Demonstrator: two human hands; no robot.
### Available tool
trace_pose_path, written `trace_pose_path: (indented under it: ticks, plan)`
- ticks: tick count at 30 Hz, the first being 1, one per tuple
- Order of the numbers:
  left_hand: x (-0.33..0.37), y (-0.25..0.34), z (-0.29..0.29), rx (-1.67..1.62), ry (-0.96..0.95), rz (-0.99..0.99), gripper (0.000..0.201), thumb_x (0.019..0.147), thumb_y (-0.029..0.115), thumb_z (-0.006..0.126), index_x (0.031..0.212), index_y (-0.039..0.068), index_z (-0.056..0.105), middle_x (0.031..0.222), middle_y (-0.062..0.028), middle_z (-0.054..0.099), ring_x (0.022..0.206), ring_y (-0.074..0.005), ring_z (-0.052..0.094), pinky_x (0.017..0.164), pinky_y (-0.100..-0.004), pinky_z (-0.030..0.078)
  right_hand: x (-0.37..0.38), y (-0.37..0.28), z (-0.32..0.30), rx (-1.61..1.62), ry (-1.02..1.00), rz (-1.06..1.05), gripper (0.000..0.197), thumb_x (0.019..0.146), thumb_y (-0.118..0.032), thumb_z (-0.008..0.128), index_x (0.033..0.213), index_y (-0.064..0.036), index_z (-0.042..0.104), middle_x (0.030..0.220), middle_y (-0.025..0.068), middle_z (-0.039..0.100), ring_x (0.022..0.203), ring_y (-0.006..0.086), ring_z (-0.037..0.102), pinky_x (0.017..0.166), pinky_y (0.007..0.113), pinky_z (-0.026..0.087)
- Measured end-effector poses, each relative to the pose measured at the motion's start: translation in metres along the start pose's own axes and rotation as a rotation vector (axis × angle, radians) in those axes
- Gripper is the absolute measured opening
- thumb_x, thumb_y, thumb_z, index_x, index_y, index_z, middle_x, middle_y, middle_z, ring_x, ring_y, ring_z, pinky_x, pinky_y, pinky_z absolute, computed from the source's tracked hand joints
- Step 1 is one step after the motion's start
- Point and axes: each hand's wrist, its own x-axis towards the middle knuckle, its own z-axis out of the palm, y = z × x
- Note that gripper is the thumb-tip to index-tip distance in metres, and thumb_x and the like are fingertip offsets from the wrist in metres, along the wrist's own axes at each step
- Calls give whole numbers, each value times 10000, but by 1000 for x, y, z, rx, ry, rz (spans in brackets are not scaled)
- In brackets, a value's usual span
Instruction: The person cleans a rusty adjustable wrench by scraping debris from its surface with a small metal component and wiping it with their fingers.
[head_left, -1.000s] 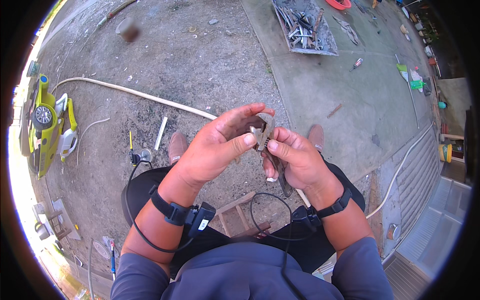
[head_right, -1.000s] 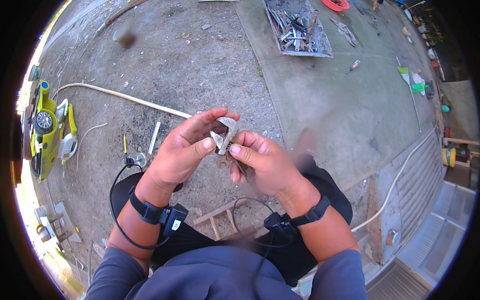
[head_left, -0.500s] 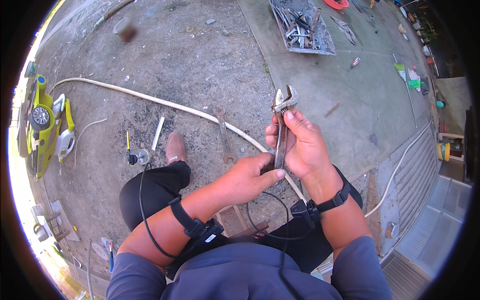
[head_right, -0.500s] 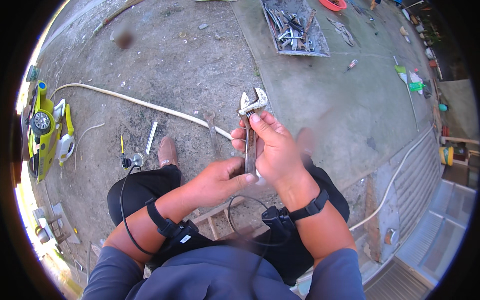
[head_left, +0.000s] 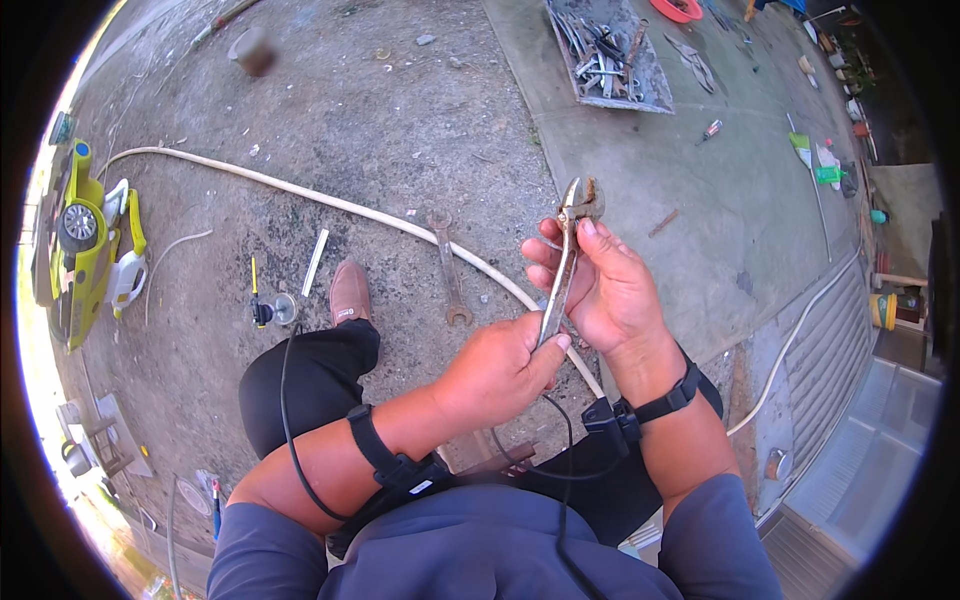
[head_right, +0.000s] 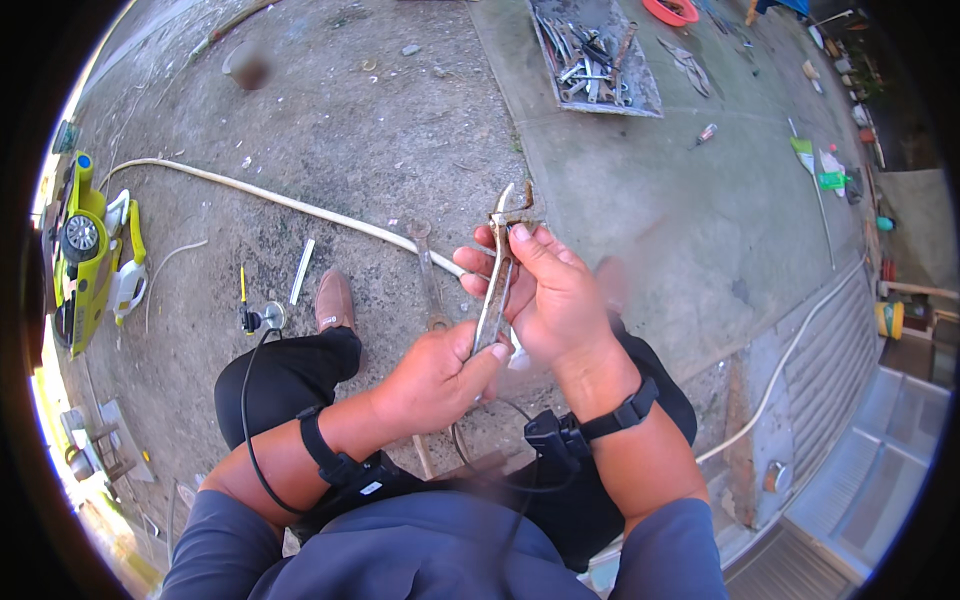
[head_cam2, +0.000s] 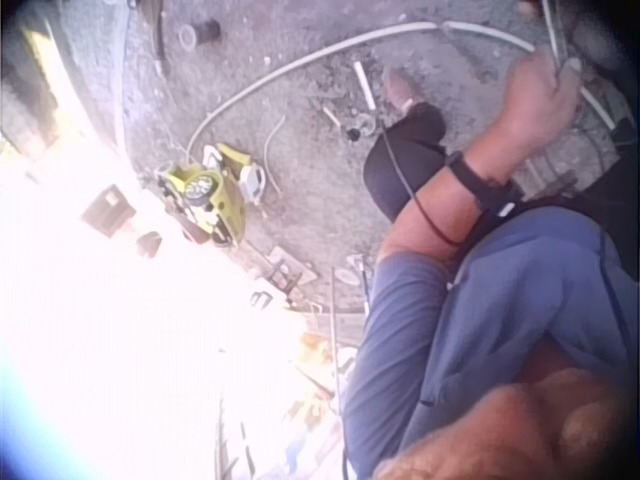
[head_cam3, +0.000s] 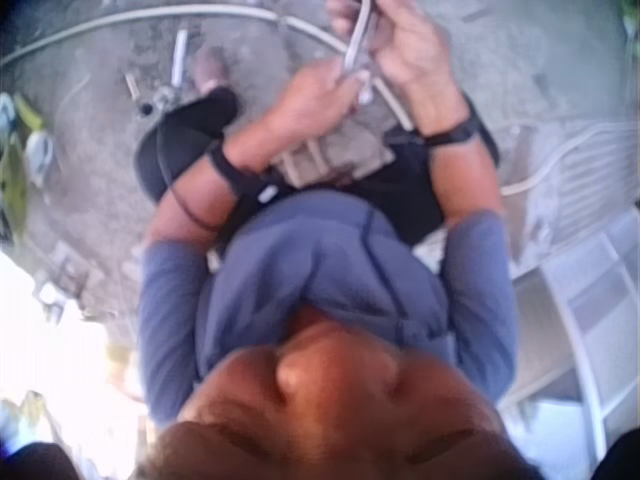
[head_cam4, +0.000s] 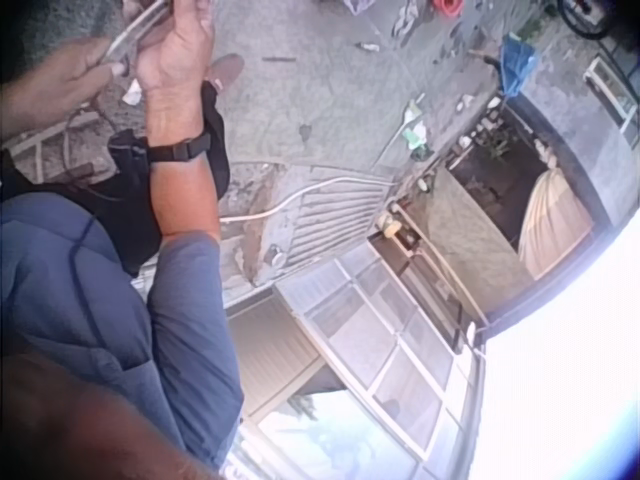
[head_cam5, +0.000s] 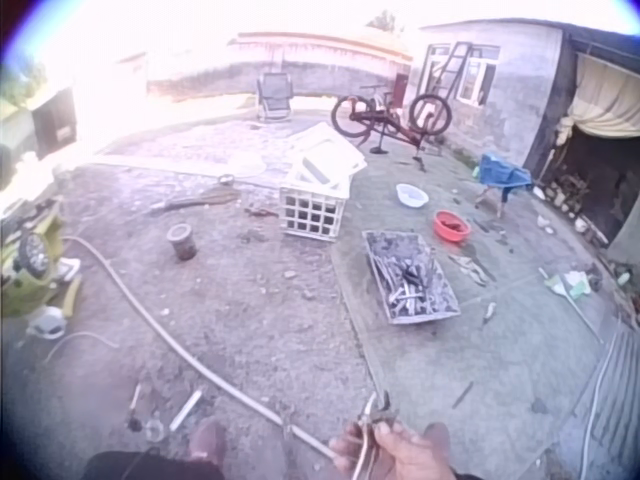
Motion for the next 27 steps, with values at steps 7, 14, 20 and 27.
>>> trace_pose_path:
  ticks: [7,14,20,27]
  plan:
    - [0,0,3,19,12,24,195,967,199,510,932,12,552,646,-76,625,589,-174,635,571,-321,509,2,4,-6,-30,-4,-18,230,993,-234,505,1088,-43,592,1033,95,653,963,283,670,794,407,569]
    - [-1,-6,10,147,87,65,179,960,183,504,926,13,551,645,-113,622,599,-231,650,572,-354,512,1,7,-4,15,27,-17,200,994,-192,490,1037,-16,572,951,111,638,909,285,680,749,405,577]
    - [-1,-3,5,237,165,99,200,954,202,514,903,11,542,655,-181,598,612,-374,621,572,-436,483,2,7,0,-15,32,49,318,998,-339,498,987,-34,589,905,94,641,890,284,679,729,402,557]
    - [-3,-4,4,213,121,89,203,958,205,516,901,12,540,642,-145,600,587,-308,623,562,-402,483,4,8,-4,-34,36,-37,318,992,-339,513,978,-34,605,900,96,647,856,252,674,741,376,561]
